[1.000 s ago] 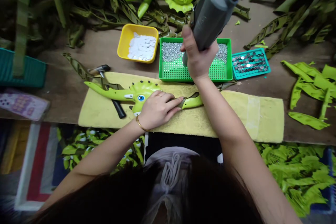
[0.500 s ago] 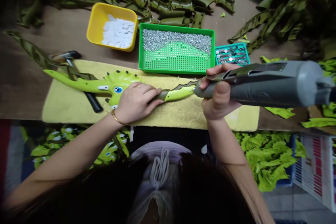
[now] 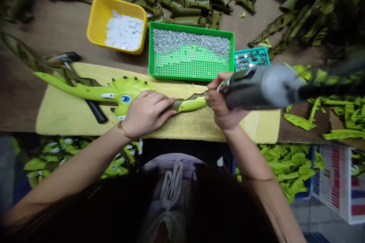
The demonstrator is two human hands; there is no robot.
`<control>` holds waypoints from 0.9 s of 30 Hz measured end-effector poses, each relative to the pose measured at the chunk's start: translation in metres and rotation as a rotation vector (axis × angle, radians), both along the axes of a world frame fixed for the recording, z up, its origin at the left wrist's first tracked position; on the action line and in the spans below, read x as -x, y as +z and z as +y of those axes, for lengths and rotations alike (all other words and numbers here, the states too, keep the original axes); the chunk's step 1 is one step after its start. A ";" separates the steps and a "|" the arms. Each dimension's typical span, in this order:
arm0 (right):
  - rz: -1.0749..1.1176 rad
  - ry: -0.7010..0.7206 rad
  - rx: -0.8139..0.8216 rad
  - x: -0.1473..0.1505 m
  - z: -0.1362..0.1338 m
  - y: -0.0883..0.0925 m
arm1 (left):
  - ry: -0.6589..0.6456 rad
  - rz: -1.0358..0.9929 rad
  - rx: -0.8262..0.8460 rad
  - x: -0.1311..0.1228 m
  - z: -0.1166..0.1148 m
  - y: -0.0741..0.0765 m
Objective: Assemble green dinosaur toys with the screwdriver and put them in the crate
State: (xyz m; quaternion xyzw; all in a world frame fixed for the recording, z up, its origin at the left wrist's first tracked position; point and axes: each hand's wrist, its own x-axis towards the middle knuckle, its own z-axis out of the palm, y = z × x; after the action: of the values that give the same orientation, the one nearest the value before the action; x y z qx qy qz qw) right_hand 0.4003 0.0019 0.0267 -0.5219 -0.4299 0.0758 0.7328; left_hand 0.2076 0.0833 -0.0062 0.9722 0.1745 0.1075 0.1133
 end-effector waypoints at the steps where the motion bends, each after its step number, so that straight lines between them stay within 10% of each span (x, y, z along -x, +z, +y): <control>1: 0.022 -0.002 -0.026 0.000 0.011 0.007 | -0.003 -0.001 -0.005 0.000 0.000 0.000; 5: 0.206 -0.103 -0.233 0.008 0.080 0.019 | -0.005 -0.001 -0.024 -0.002 0.002 0.001; 10: 0.229 -0.119 -0.309 0.020 0.140 -0.008 | -0.023 0.000 -0.018 -0.003 0.003 0.000; 27: 0.076 -0.138 -0.048 0.015 0.133 -0.027 | -0.017 0.020 0.027 -0.004 0.007 0.004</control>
State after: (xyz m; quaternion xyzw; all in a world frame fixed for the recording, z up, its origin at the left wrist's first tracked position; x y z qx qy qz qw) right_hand 0.3852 0.1352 -0.0006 -0.5293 -0.3666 0.0344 0.7644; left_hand 0.2118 0.0903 -0.0025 0.9730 0.1689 0.0944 0.1258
